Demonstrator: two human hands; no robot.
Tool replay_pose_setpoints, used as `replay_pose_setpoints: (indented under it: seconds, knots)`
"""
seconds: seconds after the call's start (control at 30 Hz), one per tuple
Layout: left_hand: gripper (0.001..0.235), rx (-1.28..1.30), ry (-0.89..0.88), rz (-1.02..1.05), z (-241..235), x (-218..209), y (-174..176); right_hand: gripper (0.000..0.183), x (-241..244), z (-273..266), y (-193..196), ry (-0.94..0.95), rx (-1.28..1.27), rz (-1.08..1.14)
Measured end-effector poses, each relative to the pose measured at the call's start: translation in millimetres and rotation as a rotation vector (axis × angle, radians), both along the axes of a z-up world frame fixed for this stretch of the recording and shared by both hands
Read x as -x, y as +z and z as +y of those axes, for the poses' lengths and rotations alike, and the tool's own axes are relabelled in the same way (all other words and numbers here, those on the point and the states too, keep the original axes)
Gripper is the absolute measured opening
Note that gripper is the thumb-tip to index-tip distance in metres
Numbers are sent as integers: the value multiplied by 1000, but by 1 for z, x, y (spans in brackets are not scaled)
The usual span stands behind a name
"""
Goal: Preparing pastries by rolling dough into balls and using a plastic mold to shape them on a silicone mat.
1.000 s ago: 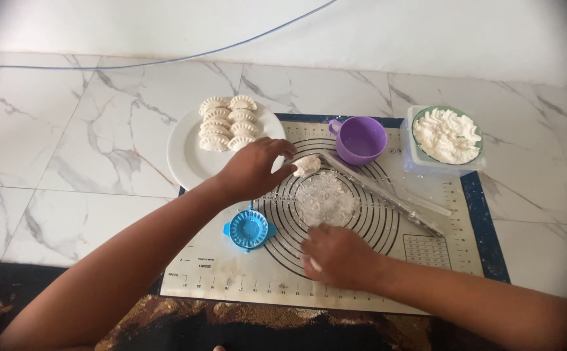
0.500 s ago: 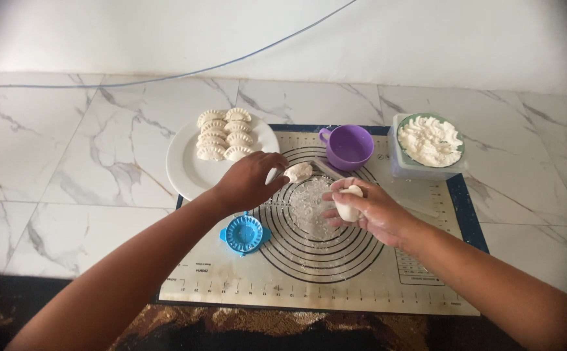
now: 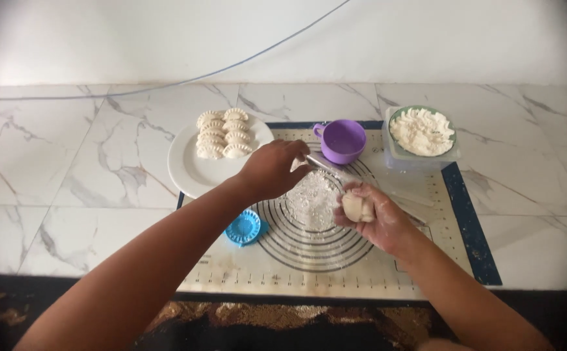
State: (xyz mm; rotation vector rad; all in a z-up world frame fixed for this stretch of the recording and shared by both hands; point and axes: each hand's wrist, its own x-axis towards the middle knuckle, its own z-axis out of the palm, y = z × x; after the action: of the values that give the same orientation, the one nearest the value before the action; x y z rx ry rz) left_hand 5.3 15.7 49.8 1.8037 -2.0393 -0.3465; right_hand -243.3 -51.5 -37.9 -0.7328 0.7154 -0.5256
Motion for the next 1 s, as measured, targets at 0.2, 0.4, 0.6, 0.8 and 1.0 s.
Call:
replay_pose_setpoints:
  seconds: [0.2,0.4,0.6,0.8,1.0]
  knots:
    - [28,58,58,34,15,16,11,27,-5,20,16,-41,-5,31]
    - [32,79,89,161,65,17,1,31,-4,43,12,-48,201,79]
    - [32,2,199,225,126,2,15,20,10,68,53,-80,246,142]
    - [33,41,154,155,146,3,21,39,40,88,129,63,403,433]
    - [36,70,25,186,122,19,7,27,53,107,169,8,597,646]
